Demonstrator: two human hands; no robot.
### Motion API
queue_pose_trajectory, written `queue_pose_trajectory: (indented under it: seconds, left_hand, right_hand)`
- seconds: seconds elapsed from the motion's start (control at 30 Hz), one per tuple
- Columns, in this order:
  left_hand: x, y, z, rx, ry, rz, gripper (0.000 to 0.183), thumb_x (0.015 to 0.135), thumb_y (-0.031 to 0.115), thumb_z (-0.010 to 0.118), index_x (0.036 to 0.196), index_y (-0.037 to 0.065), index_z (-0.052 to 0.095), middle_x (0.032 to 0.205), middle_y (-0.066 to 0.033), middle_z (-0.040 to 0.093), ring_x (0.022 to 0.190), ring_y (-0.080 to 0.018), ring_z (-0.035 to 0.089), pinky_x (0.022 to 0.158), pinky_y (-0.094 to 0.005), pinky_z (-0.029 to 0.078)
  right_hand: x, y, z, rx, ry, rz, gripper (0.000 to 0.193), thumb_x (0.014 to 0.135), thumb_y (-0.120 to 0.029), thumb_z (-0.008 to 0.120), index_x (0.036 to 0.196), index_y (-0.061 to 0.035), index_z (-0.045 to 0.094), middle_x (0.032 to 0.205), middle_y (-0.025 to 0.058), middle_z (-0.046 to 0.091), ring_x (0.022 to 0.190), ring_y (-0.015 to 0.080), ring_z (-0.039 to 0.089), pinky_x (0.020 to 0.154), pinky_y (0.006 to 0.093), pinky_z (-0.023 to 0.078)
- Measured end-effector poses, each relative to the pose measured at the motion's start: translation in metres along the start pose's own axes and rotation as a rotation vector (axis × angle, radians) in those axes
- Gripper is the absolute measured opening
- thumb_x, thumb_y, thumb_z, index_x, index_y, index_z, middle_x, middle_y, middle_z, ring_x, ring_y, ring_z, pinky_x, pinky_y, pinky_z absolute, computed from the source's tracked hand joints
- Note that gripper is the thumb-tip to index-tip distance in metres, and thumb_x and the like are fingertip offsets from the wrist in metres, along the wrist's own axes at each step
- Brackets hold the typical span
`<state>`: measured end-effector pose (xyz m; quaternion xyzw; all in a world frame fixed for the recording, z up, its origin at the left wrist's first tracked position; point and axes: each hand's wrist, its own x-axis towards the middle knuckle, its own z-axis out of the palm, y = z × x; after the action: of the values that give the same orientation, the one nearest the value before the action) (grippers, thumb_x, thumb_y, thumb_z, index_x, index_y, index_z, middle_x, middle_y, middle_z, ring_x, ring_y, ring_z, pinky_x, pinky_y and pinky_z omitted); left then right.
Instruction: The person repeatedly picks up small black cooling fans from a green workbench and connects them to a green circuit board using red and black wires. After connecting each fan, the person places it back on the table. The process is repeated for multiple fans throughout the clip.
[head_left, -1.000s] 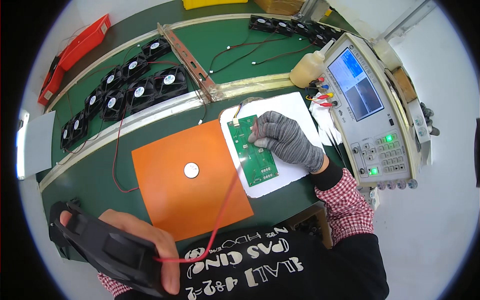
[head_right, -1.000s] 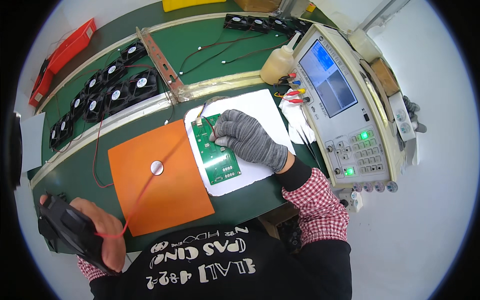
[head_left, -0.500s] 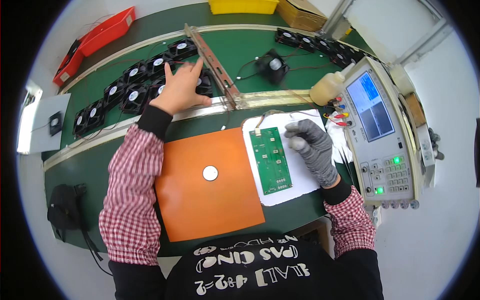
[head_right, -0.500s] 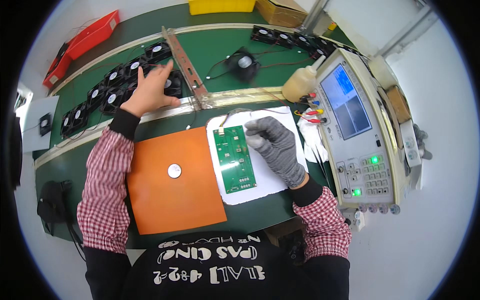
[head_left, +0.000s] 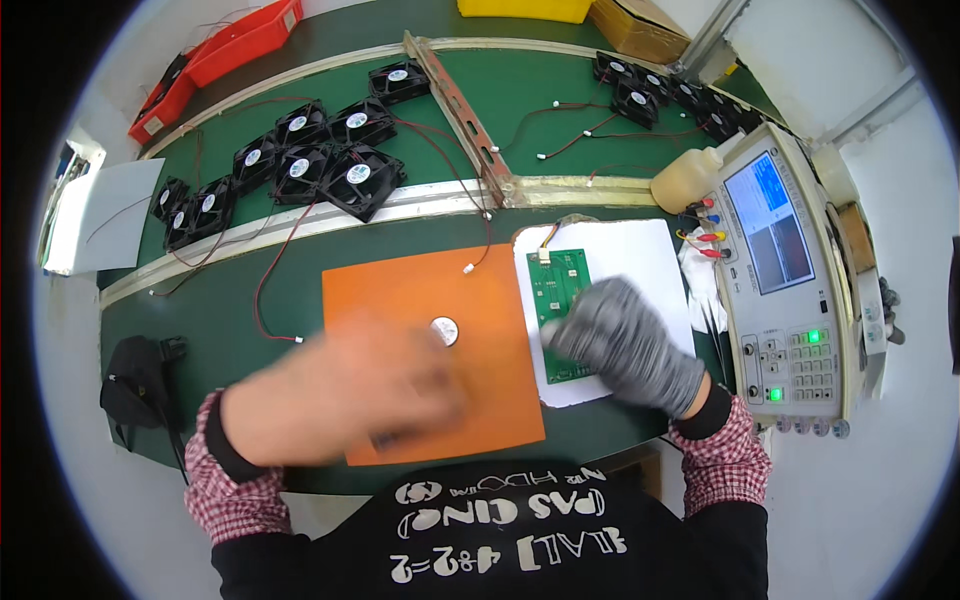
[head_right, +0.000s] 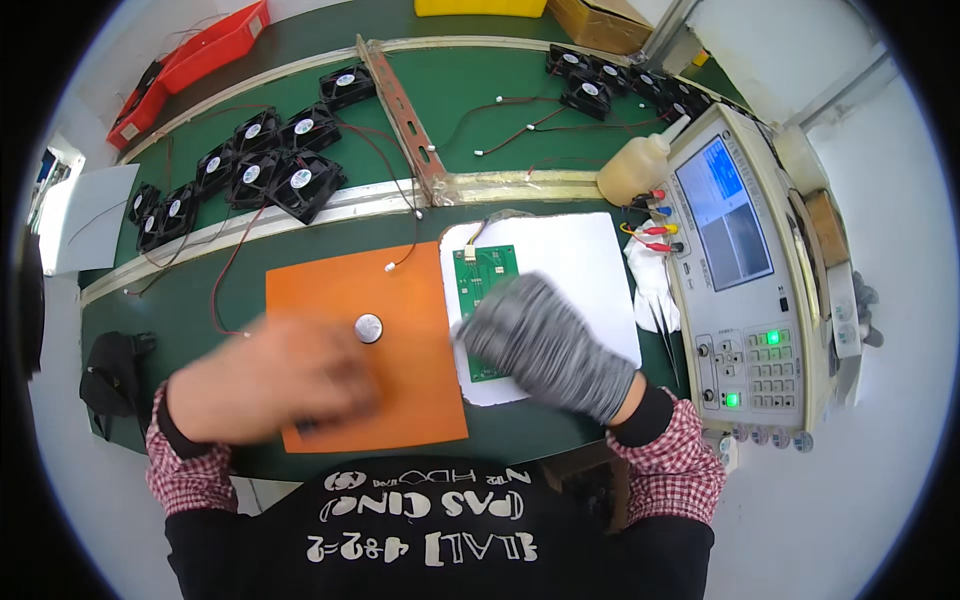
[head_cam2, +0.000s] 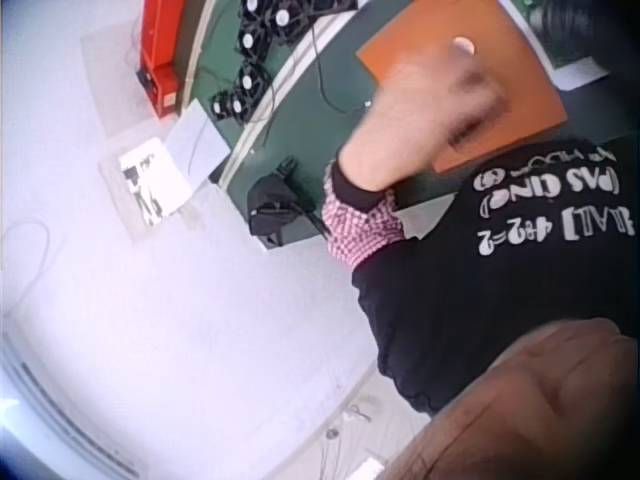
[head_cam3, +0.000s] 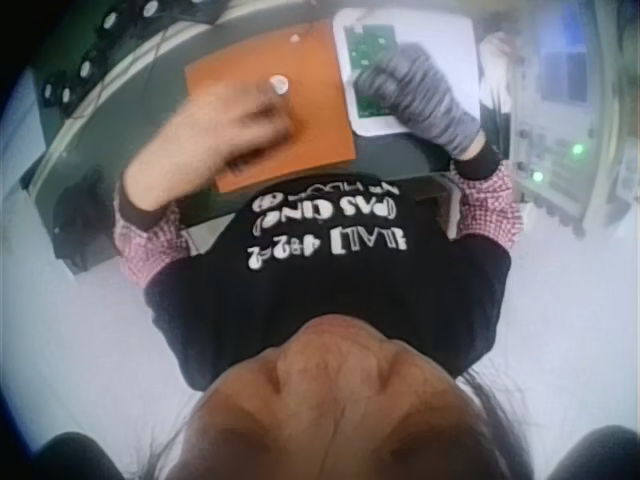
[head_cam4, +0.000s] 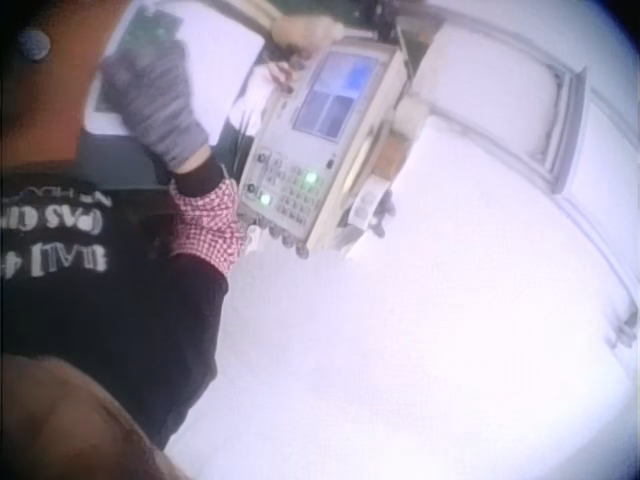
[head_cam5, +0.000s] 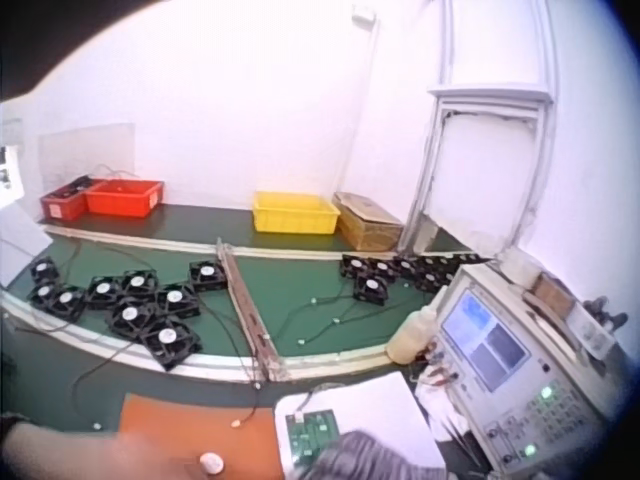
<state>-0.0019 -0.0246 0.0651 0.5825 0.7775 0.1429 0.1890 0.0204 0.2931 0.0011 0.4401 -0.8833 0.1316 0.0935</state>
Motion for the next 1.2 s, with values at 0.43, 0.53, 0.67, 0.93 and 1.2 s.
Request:
queue_pose_trajectory:
  seconds: [0.43, 0.53, 0.67, 0.93, 1.2]
  left_hand:
    - [0.010, -0.005, 0.034, 0.540, 0.419, -0.226, 0.041, 0.080, 0.007, 0.063, 0.119, 0.017, 0.058, 0.141, -0.0151, 0.048, 0.130, -0.0312, 0.048, 0.106, -0.0447, 0.043]
    - [0.008, -0.012, 0.045, 0.167, 0.608, -0.340, 0.054, 0.072, 0.011, 0.072, 0.124, 0.008, 0.055, 0.138, -0.0177, 0.050, 0.126, -0.0325, 0.050, 0.105, -0.0457, 0.042]
    - [0.020, 0.003, 0.056, 0.032, 0.583, -0.323, 0.088, 0.058, 0.026, 0.087, 0.134, 0.001, 0.050, 0.129, -0.0153, 0.052, 0.119, -0.0346, 0.050, 0.101, -0.0471, 0.038]
    - [0.012, 0.011, 0.055, 0.738, 0.670, -0.106, 0.082, 0.064, 0.043, 0.084, 0.128, 0.000, 0.057, 0.120, -0.0150, 0.058, 0.102, -0.0319, 0.055, 0.090, -0.0440, 0.042]
    - [-0.025, 0.059, 0.012, -0.416, 0.737, 0.007, 0.090, 0.068, 0.061, 0.080, 0.123, -0.006, 0.058, 0.115, -0.0153, 0.061, 0.095, -0.0289, 0.060, 0.079, -0.0391, 0.045]
  right_hand:
    - [-0.008, 0.029, 0.033, 0.632, 0.359, 0.484, 0.014, 0.079, -0.003, 0.075, 0.092, -0.0020, 0.070, 0.091, 0.0082, 0.063, 0.089, 0.0214, 0.064, 0.081, 0.0323, 0.053]
    - [-0.010, 0.034, 0.038, 0.641, 0.346, 0.459, 0.013, 0.078, -0.001, 0.075, 0.089, -0.0013, 0.069, 0.092, 0.0089, 0.062, 0.090, 0.0225, 0.064, 0.082, 0.0324, 0.053]
    - [-0.010, 0.037, 0.033, 0.641, 0.285, 0.426, 0.012, 0.078, -0.003, 0.074, 0.088, -0.0009, 0.068, 0.092, 0.0097, 0.061, 0.090, 0.0240, 0.064, 0.084, 0.0334, 0.052]
    - [-0.009, 0.019, 0.029, 0.051, 0.248, 0.248, 0.020, 0.075, -0.004, 0.071, 0.095, -0.0058, 0.067, 0.098, 0.0113, 0.061, 0.093, 0.0300, 0.061, 0.081, 0.0397, 0.052]
    - [-0.014, 0.029, 0.039, 0.320, 0.314, 0.385, 0.017, 0.074, -0.008, 0.076, 0.089, -0.0065, 0.068, 0.093, 0.0097, 0.063, 0.090, 0.0290, 0.062, 0.081, 0.0393, 0.052]
